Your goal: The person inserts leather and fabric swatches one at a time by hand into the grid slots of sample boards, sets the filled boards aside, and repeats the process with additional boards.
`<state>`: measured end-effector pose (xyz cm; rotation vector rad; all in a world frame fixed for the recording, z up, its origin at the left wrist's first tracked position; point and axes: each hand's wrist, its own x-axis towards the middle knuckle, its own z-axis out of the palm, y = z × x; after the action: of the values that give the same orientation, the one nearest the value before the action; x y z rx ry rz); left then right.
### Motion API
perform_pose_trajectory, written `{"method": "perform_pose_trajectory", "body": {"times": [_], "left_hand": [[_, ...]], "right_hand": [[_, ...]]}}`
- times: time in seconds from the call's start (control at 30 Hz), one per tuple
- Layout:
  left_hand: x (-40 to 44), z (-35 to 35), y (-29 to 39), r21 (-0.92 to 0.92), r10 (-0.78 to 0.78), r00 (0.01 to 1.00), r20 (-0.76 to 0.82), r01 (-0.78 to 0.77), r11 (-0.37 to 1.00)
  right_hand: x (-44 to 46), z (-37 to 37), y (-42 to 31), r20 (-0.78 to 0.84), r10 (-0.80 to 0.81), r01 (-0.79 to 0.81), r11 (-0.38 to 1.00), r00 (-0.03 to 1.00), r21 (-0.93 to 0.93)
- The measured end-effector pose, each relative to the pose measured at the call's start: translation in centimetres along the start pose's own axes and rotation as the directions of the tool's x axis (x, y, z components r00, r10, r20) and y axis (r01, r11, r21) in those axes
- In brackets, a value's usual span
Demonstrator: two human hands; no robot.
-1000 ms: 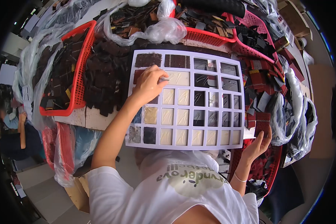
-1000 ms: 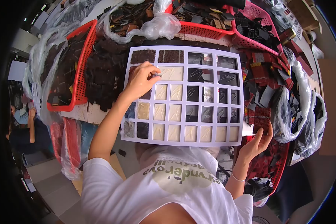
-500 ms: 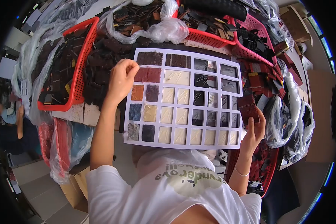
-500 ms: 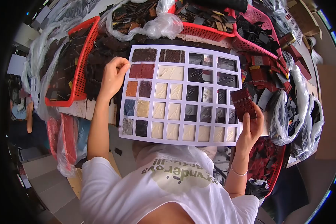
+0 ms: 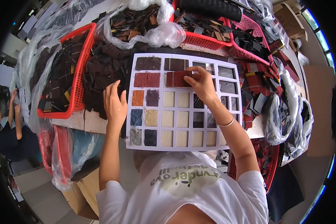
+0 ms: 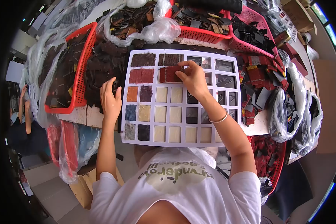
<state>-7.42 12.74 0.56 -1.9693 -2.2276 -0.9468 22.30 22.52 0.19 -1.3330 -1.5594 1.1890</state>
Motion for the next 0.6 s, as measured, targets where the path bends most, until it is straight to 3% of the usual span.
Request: {"method": "perform_pose_trajectory", "body": {"times": [0.1, 0.23, 0.27, 0.37, 0.4, 0.6], "left_hand": [[-1.1, 2.1, 0.4, -0.246, -0.027, 0.993, 0.112, 0.054, 0.968], [-1.3, 3.2, 0.4, -0.266, -0.029, 0.993, 0.116, 0.059, 0.962], [-1.3, 3.2, 0.3, -0.285, -0.042, 0.991, 0.129, 0.078, 0.955], [-1.5, 3.2, 0.2, -0.276, -0.018, 0.993, 0.12, 0.051, 0.96], [-1.5, 3.2, 0.1, -0.267, -0.007, 0.993, 0.117, 0.038, 0.963], [0.3, 1.7, -0.5, -0.261, 0.07, 0.986, 0.151, -0.029, 0.965]], "right_hand": [[0.4, 0.3, 0.0, -0.024, 0.007, -0.01, 0.99, 1.0, -0.138], [0.3, 1.3, 0.0, -0.045, -0.072, 0.057, 0.959, 0.996, -0.279], [0.0, 1.4, -1.3, -0.05, -0.003, -0.016, 0.93, 0.999, -0.367], [0.1, 1.8, 0.1, -0.018, -0.418, 0.32, 0.722, 0.908, -0.613], [-0.1, 1.5, -0.3, 0.023, -0.352, 0.287, 0.721, 0.936, -0.63], [-0.7, 0.4, -1.3, 0.302, -0.403, 0.497, 0.585, 0.864, -0.641]]}}
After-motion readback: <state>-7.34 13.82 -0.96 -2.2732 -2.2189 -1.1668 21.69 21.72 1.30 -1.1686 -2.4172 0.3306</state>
